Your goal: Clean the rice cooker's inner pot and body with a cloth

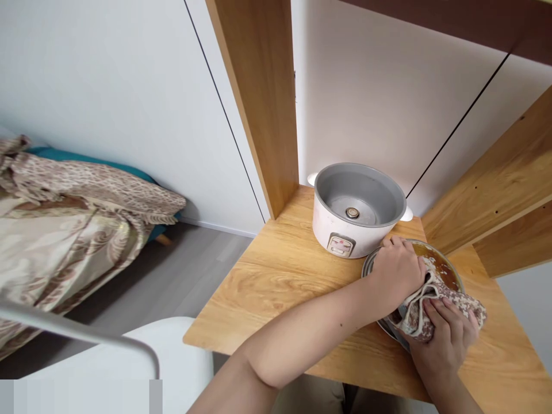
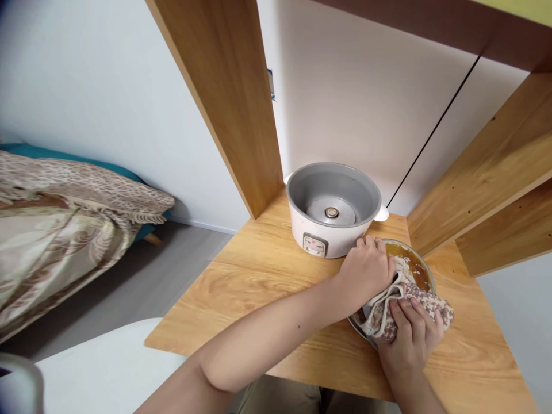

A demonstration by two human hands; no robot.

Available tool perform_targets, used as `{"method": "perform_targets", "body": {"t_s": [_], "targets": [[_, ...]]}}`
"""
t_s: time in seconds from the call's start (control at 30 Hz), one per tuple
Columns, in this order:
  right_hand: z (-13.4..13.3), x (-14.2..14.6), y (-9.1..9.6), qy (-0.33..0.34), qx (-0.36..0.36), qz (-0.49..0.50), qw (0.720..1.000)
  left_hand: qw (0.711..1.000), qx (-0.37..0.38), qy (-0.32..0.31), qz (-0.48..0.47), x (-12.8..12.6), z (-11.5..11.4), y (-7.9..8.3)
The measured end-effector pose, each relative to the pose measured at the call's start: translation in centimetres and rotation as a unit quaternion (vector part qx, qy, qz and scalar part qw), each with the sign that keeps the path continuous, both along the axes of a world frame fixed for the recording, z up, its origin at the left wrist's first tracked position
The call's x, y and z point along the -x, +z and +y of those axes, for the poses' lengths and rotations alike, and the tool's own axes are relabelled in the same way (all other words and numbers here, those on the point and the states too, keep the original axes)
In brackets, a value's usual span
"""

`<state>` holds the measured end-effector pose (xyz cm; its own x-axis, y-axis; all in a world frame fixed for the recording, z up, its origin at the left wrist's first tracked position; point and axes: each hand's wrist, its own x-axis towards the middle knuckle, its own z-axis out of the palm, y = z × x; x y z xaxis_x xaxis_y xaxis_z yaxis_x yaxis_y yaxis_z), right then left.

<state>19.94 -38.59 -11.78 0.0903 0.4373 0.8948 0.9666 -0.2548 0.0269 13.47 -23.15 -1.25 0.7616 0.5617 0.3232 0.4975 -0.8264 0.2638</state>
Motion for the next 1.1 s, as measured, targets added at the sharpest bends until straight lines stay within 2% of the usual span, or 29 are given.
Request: {"method": "perform_targets", "body": {"t_s": [0.17, 0.4, 0.63, 0.9, 1.1], "targets": [[0.1, 0.2, -0.1, -0.026, 0.022, -0.023, 0.999, 1.0, -0.009, 0.0, 0.002, 0.0, -0.2, 0.1], [0.0, 0.1, 0.3, 0.01, 0.009, 0.009, 1.0, 0.999, -0.033, -0.008, -0.002, 0.0, -0.1, -0.2], [0.6, 0.3, 0.7, -0.025, 0.033, -0.008, 0.999, 0.996, -0.081, -0.023, -0.002, 0.0, 0.1, -1.0], [0.2, -0.4, 0.7, 0.017, 0.022, 0.006, 1.0, 0.999, -0.048, -0.007, -0.002, 0.1, 0.1, -0.2], [-0.2, -1.3, 1.2, 0.041, 0.05, 0.002, 0.998, 1.0, 0.016, -0.005, 0.005, 0.2, 0.4, -0.2]]}}
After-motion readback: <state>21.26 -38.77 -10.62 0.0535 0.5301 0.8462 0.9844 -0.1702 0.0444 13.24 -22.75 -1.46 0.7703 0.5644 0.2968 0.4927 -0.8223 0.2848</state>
